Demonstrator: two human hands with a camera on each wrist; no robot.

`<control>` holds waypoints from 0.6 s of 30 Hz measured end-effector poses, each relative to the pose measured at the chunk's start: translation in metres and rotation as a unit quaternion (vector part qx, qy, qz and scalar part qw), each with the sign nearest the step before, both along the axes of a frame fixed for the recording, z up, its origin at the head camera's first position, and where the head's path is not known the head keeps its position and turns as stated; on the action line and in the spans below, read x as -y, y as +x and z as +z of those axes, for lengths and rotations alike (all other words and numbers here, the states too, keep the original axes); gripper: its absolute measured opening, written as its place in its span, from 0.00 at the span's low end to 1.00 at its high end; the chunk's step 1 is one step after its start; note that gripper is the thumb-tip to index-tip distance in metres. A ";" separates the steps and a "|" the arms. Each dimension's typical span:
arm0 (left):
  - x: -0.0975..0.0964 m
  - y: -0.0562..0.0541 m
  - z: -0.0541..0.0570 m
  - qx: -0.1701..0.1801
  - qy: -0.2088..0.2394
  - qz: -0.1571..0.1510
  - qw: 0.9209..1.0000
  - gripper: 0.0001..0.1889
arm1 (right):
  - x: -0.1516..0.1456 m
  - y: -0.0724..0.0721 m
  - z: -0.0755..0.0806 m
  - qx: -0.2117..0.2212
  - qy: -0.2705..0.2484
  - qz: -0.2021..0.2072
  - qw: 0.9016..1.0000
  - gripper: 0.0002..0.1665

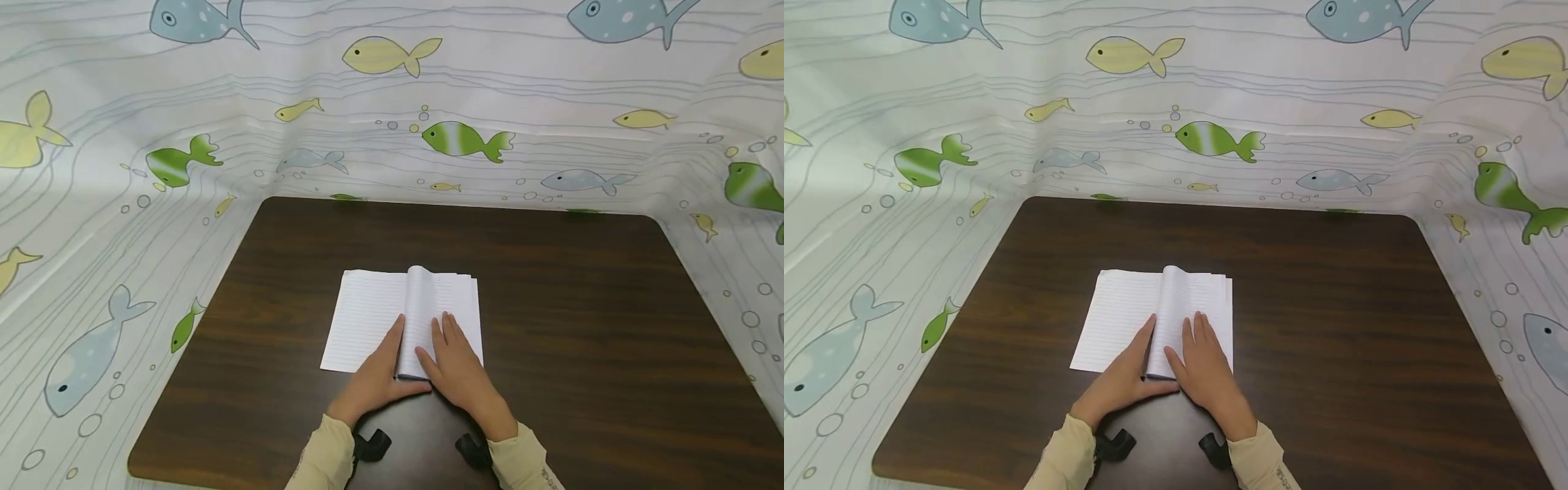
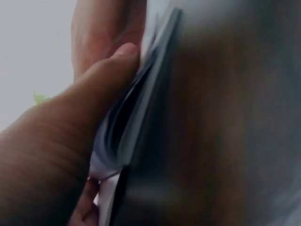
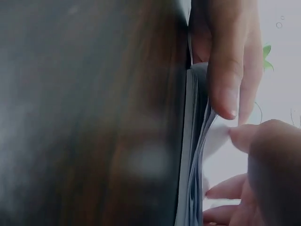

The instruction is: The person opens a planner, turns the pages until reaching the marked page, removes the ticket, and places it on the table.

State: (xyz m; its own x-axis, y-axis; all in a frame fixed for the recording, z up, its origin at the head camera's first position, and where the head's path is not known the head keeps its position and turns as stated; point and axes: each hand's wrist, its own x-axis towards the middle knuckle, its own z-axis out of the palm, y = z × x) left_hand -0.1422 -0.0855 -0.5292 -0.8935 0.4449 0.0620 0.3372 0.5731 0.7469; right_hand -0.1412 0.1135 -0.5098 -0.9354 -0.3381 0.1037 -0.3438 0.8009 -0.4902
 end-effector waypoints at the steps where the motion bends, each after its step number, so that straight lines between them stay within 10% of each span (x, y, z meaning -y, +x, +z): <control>1: 0.003 -0.001 0.001 0.010 0.014 0.004 1.000 0.65 | 0.001 -0.001 0.000 0.003 -0.009 0.004 1.000 0.40; 18: 0.040 -0.008 -0.001 -0.040 0.076 0.011 0.996 0.53 | -0.019 -0.007 -0.009 0.025 -0.174 -0.043 0.984 0.29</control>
State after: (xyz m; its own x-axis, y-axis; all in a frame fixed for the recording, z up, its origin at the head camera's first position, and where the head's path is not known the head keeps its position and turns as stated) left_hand -0.1506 -0.1250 -0.5301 -0.8925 0.4046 0.1993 0.3878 0.4627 0.7972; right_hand -0.1487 0.1321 -0.5193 -0.9659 -0.2094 0.1526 -0.2508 0.6073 -0.7539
